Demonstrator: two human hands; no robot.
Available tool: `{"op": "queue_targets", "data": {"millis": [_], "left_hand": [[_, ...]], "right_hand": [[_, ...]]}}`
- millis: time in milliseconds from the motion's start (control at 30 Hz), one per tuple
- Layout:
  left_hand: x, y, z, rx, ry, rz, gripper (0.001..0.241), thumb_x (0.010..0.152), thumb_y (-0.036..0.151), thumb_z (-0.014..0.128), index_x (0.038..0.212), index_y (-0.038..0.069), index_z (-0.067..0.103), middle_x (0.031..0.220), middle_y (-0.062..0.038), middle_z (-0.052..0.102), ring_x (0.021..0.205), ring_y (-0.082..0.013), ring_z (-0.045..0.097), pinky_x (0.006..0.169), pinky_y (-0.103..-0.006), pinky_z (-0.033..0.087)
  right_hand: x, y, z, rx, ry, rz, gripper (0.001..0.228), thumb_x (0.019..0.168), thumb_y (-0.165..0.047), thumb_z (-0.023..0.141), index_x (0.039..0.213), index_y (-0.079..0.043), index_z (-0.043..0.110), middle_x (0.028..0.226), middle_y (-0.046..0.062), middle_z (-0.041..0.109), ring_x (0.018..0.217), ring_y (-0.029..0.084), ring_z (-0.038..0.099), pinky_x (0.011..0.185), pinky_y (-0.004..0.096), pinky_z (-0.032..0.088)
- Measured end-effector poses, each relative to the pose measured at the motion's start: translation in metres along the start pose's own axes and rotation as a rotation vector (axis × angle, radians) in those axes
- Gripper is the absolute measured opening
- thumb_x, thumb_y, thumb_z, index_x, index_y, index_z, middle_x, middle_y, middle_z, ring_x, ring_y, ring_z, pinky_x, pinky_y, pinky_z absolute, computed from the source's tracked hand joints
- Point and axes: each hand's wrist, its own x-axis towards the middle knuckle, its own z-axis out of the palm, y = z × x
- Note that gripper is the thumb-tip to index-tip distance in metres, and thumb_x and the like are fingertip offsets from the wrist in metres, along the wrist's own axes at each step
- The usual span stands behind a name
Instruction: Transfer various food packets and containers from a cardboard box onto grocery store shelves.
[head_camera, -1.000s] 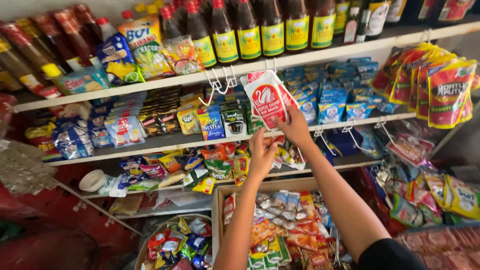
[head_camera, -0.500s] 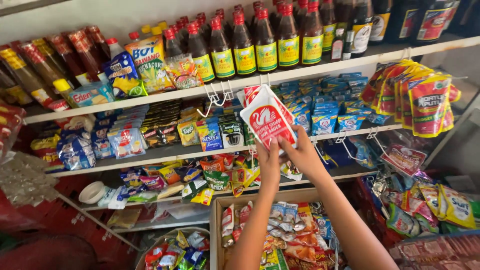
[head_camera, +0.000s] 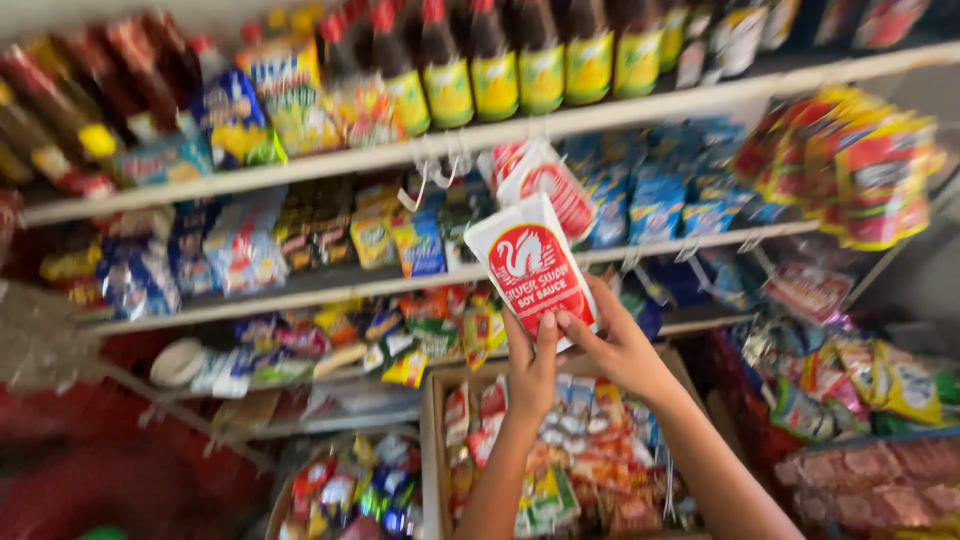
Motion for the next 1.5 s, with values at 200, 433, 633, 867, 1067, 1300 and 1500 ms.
{"op": "queue_targets", "data": {"millis": [200,433,633,867,1067,1300,1500], "left_hand": [[-0.088,-0.097,-0.115,0.222,0.101,-0.19,0.048,0.104,0.031,0.055,0.144,0.008,0.043,0.131,-0.006,0.061,0.117,-0.0148,0.059,0.095,-0.0331,0.054],[-0.202,-0.22,-0.218,0.138,0.389,-0.913,0.044,0.098,0.035,0.053,0.136,0.013,0.051,0.117,-0.004,0.066,0.102,-0.0171,0.067,0.081,-0.0418,0.059],[-0.242,-0.283,-0.272,0.744,0.279,-0.747,0.043,0.102,0.041,0.064,0.128,0.007,0.063,0.104,-0.01,0.074,0.092,-0.0192,0.069,0.08,-0.0369,0.054],[-0.141,-0.268,-0.308,0.822,0.311,-0.448,0.054,0.098,0.04,0.065,0.136,0.003,0.056,0.112,-0.02,0.069,0.096,-0.0339,0.069,0.081,-0.0435,0.057],[-0.158,-0.29,-0.319,1.089,0.215,-0.223,0.054,0.095,0.025,0.068,0.14,0.0,0.051,0.14,-0.028,0.05,0.126,-0.0462,0.05,0.104,-0.0517,0.045],[-0.152,-0.247,-0.283,0.992,0.137,-0.236,0.044,0.092,0.01,0.066,0.135,0.007,0.057,0.135,-0.021,0.055,0.124,-0.0425,0.053,0.104,-0.0486,0.046],[-0.079,-0.15,-0.204,0.878,0.034,-0.046,0.04,0.094,0.005,0.061,0.134,0.008,0.056,0.136,-0.017,0.054,0.125,-0.0367,0.056,0.106,-0.0429,0.048]], "right_hand": [[-0.049,0.127,0.017,-0.097,-0.311,0.362,0.059,0.096,-0.018,0.065,0.149,-0.008,0.041,0.132,0.007,0.061,0.114,0.016,0.062,0.085,0.034,0.061],[-0.154,0.327,0.051,-0.073,-0.416,0.74,0.053,0.097,-0.024,0.068,0.145,-0.013,0.049,0.134,0.006,0.065,0.118,0.021,0.066,0.093,0.043,0.058],[-0.19,0.395,0.068,0.151,-0.278,1.076,0.055,0.095,-0.021,0.066,0.146,-0.012,0.048,0.134,0.007,0.064,0.116,0.022,0.067,0.09,0.041,0.062],[-0.125,0.445,0.093,0.021,-0.042,0.586,0.069,0.096,-0.005,0.06,0.158,-0.012,0.031,0.141,0.011,0.049,0.108,0.014,0.061,0.087,0.03,0.054],[-0.155,0.519,0.114,-0.224,-0.012,0.686,0.069,0.093,-0.001,0.065,0.153,-0.01,0.033,0.144,0.016,0.044,0.106,0.022,0.064,0.089,0.036,0.056],[-0.122,0.401,0.115,-0.502,-0.044,0.198,0.071,0.072,0.018,0.06,0.138,-0.008,0.053,0.136,0.021,0.05,0.121,0.038,0.055,0.096,0.038,0.054],[-0.061,0.242,0.109,-0.38,0.094,0.027,0.055,0.082,0.018,0.046,0.129,-0.009,0.058,0.139,0.017,0.05,0.122,0.033,0.06,0.1,0.037,0.056]]}}
